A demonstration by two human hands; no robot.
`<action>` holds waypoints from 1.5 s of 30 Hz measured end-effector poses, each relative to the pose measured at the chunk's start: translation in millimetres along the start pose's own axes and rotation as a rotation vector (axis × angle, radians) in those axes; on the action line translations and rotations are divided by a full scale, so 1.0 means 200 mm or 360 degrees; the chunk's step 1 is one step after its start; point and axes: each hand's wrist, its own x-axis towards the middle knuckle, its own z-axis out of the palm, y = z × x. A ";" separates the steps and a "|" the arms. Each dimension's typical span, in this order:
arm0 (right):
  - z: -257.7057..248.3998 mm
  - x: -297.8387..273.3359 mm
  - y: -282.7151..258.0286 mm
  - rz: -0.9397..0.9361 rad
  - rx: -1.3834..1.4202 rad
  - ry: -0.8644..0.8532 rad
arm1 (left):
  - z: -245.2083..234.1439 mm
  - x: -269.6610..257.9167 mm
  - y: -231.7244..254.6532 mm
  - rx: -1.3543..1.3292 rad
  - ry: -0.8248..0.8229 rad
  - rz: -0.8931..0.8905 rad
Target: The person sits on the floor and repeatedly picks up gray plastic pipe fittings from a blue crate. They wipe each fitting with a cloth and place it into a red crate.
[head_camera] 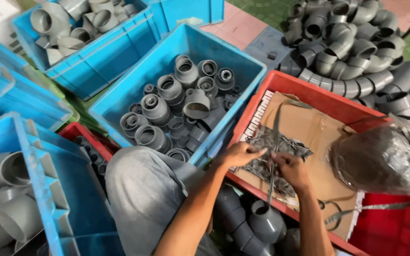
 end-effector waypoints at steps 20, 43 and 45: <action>0.22 0.17 -0.15 -0.0027 -0.0726 -0.0119 | -0.10 0.05 -0.12 -0.0423 -0.0036 -0.0147; 0.69 0.74 -0.70 -0.0177 0.0632 0.0069 | -0.63 0.63 -0.59 0.1508 0.0745 -0.0019; 0.67 0.83 -0.68 -0.0120 0.0491 0.0050 | -0.60 0.77 -0.64 0.1706 0.0049 -0.0960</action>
